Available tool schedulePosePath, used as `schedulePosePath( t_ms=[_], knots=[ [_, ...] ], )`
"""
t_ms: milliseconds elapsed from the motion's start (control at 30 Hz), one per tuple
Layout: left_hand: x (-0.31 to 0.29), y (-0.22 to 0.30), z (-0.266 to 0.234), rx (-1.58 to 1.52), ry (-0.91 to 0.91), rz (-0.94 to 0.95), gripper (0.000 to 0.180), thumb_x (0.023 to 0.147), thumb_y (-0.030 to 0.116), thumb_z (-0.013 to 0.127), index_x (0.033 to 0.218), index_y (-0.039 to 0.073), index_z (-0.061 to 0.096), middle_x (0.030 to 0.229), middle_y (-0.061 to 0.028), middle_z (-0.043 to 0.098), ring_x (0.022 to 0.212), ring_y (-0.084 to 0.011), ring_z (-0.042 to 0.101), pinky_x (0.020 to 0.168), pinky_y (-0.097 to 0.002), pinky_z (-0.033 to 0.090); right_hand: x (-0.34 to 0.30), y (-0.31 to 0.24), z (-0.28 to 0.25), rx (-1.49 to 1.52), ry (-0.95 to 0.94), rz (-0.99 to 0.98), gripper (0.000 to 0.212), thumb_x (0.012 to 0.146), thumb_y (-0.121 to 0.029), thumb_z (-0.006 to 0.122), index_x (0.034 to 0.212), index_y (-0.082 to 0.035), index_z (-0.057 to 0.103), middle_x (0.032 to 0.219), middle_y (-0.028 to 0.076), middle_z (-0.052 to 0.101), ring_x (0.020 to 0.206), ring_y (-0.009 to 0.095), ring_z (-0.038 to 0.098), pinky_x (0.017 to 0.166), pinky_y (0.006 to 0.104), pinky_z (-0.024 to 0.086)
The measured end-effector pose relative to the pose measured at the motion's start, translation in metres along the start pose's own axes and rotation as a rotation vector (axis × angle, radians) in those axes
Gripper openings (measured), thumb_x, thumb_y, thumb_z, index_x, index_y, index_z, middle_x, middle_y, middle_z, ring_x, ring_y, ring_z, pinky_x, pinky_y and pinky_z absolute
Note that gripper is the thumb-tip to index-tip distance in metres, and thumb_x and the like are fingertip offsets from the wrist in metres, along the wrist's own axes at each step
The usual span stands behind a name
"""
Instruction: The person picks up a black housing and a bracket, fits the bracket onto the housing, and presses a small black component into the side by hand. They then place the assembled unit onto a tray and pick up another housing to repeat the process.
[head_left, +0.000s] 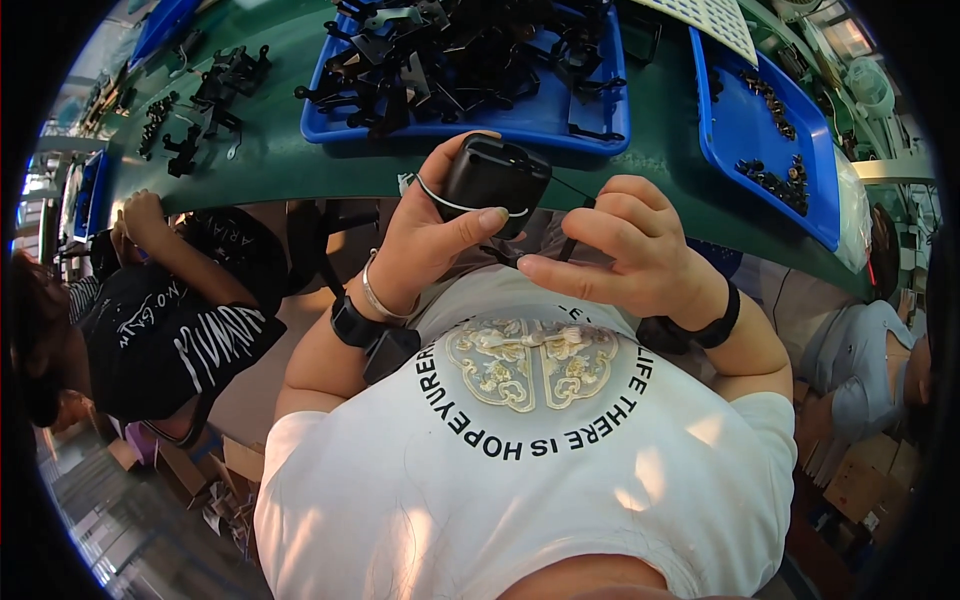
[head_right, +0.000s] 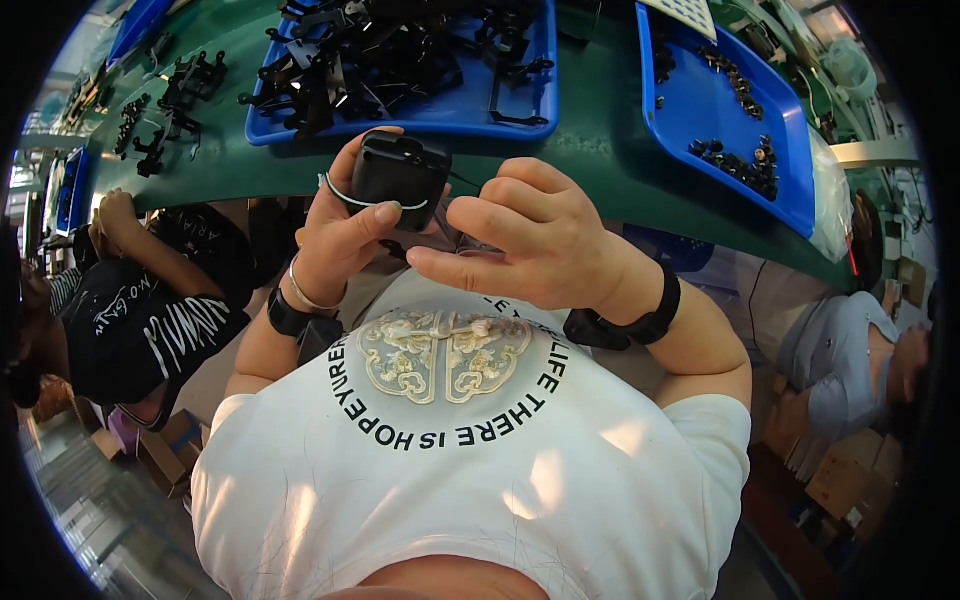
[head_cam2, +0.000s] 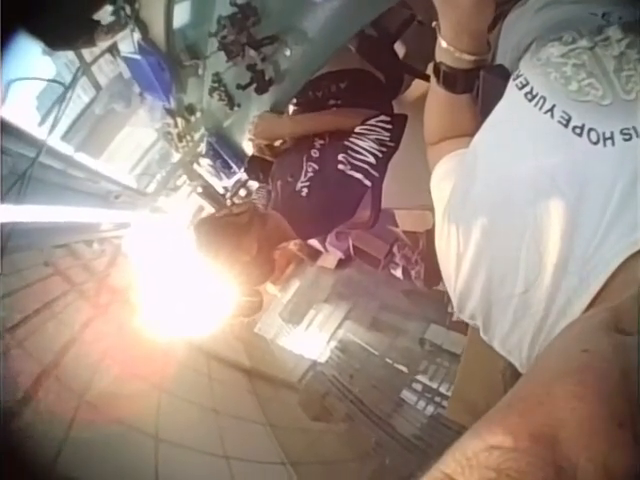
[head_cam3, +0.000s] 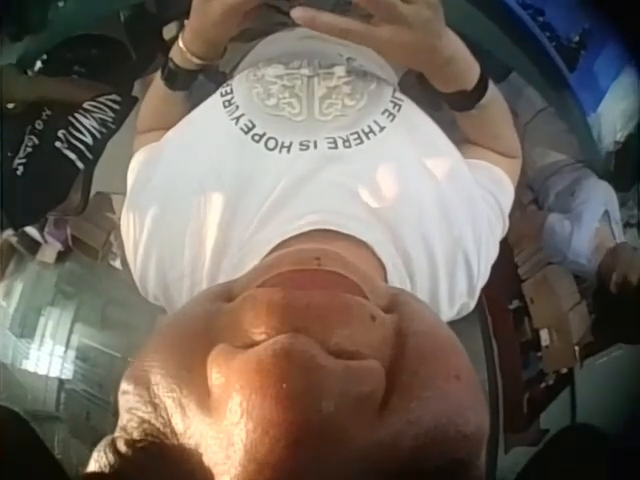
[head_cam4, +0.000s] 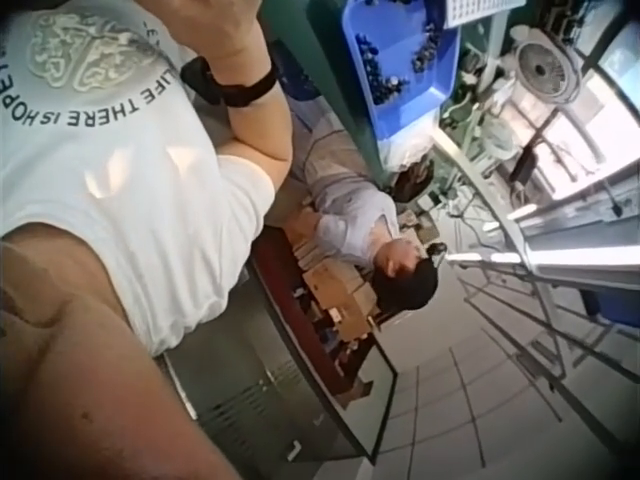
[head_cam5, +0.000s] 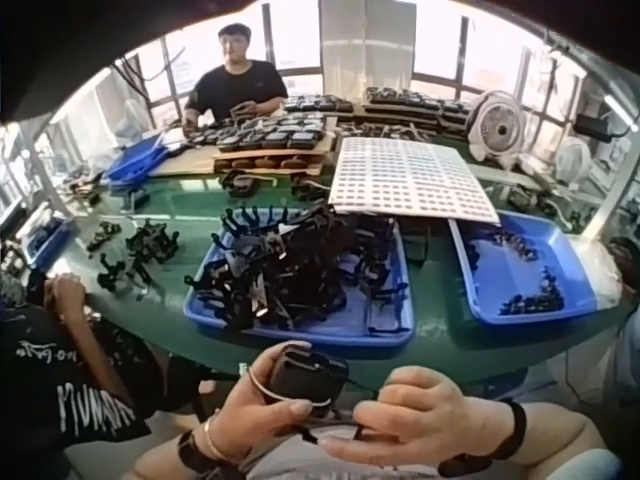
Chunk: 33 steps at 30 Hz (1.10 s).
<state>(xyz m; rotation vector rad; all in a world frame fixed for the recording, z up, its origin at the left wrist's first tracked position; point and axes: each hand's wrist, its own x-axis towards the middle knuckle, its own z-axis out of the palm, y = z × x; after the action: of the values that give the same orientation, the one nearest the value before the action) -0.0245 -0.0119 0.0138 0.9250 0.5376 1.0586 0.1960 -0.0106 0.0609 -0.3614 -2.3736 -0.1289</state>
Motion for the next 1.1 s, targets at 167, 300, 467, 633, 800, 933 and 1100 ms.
schedulePosePath(
  t_ms=[167,300,467,633,800,933,1100],
  knots=[
    [0.002,0.013,0.01,-0.133,0.096,-0.165,0.055,0.083,0.012,0.064,0.128,0.003,0.033,0.112,-0.0149,0.053,0.095,-0.0218,0.061,0.069,-0.0344,0.058,-0.004,0.001,0.005,0.048,-0.031,0.053,0.039,0.059,-0.018,0.073,0.098,-0.023,0.069,0.086,0.0,0.048,0.069,0.016,0.044,0.065,0.0299,0.04],
    [0.004,0.012,0.013,-0.123,0.153,-0.247,0.048,0.087,0.013,0.056,0.127,0.002,0.032,0.111,-0.0172,0.055,0.096,-0.0258,0.062,0.073,-0.0359,0.057,-0.004,0.0,0.004,0.088,-0.033,0.147,0.038,0.061,-0.021,0.076,0.098,-0.022,0.069,0.085,0.001,0.048,0.069,0.017,0.044,0.063,0.0299,0.039],
    [0.003,0.008,0.01,-0.028,0.182,-0.3,0.045,0.089,0.014,0.054,0.126,0.002,0.031,0.11,-0.0176,0.055,0.093,-0.0254,0.064,0.071,-0.0338,0.058,-0.003,-0.003,0.007,0.059,-0.056,0.176,0.04,0.061,-0.024,0.077,0.1,-0.021,0.069,0.085,0.001,0.049,0.068,0.018,0.045,0.062,0.0302,0.039],
    [0.008,0.013,0.013,-0.052,0.175,-0.29,0.051,0.085,0.018,0.063,0.122,-0.001,0.032,0.105,-0.0146,0.055,0.087,-0.0211,0.063,0.062,-0.0308,0.058,-0.002,-0.001,0.018,0.033,-0.014,0.176,0.04,0.062,-0.023,0.076,0.101,-0.021,0.068,0.085,0.0,0.049,0.068,0.017,0.046,0.061,0.0304,0.038],
    [0.009,0.009,0.024,-0.201,0.241,-0.149,0.051,0.085,0.016,0.063,0.122,0.002,0.032,0.108,-0.0132,0.052,0.089,-0.0206,0.061,0.067,-0.031,0.058,0.01,0.002,0.019,-0.067,0.024,0.212,0.038,0.064,-0.02,0.073,0.102,-0.02,0.068,0.082,0.0,0.049,0.067,0.016,0.046,0.062,0.0304,0.037],
    [0.006,0.0,0.026,-0.246,0.297,-0.044,0.046,0.086,0.01,0.06,0.123,0.006,0.033,0.111,-0.0117,0.049,0.092,-0.02,0.059,0.073,-0.031,0.056,0.022,-0.005,0.022,-0.163,0.029,0.224,0.033,0.066,-0.018,0.068,0.099,-0.02,0.068,0.081,0.0,0.048,0.067,0.016,0.045,0.063,0.0301,0.036],
    [0.007,0.003,0.038,-0.266,0.367,-0.028,0.044,0.087,0.005,0.057,0.123,0.008,0.034,0.111,-0.0097,0.049,0.095,-0.0188,0.057,0.079,-0.0318,0.052,0.021,-0.017,0.023,-0.151,-0.013,0.22,0.028,0.066,-0.017,0.064,0.094,-0.016,0.066,0.08,0.001,0.048,0.066,0.016,0.045,0.064,0.03,0.037]
  ],
)
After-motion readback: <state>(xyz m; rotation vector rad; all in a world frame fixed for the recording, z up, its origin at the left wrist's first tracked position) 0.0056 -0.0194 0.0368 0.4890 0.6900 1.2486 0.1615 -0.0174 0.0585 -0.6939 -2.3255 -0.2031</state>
